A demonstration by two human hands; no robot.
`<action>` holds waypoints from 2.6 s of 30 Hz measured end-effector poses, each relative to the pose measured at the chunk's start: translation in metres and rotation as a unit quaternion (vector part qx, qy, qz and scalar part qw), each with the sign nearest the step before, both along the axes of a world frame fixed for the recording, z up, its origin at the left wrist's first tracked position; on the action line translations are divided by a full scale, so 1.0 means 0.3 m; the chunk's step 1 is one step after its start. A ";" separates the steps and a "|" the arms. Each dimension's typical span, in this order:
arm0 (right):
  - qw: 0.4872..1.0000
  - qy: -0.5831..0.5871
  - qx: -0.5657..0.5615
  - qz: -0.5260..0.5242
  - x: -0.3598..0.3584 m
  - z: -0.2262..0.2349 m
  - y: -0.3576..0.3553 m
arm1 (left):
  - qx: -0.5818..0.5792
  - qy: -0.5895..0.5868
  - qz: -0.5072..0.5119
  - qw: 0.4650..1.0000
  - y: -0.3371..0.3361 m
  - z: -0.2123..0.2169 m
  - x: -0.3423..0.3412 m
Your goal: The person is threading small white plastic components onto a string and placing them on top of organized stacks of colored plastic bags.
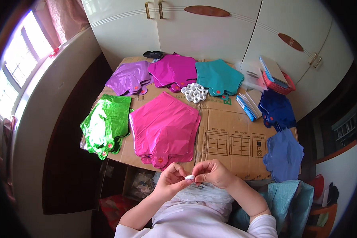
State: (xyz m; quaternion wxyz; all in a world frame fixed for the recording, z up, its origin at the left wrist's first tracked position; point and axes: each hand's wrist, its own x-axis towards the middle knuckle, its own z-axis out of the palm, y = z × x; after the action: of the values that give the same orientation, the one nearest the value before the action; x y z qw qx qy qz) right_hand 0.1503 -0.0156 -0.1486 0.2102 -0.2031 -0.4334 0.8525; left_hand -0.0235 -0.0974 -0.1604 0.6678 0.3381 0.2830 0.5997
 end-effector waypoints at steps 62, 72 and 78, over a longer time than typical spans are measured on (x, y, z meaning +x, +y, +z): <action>0.698 -0.427 0.549 -0.170 -0.032 -0.008 0.581 | 0.096 0.181 0.218 0.954 0.067 -0.057 -0.027; 0.530 -0.621 0.566 -0.120 -0.151 -0.025 0.880 | 0.086 0.287 0.237 0.924 -0.011 -0.077 -0.105; 0.550 -0.601 0.553 -0.175 -0.164 -0.063 0.878 | 0.077 0.279 0.230 0.929 -0.005 -0.076 -0.097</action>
State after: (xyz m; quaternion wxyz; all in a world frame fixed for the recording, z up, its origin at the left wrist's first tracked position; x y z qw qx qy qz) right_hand 0.1010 0.2478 -0.1675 0.1163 -0.5839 -0.8004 0.0702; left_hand -0.0526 -0.0988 -0.1833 0.3776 0.4678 0.4806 0.6384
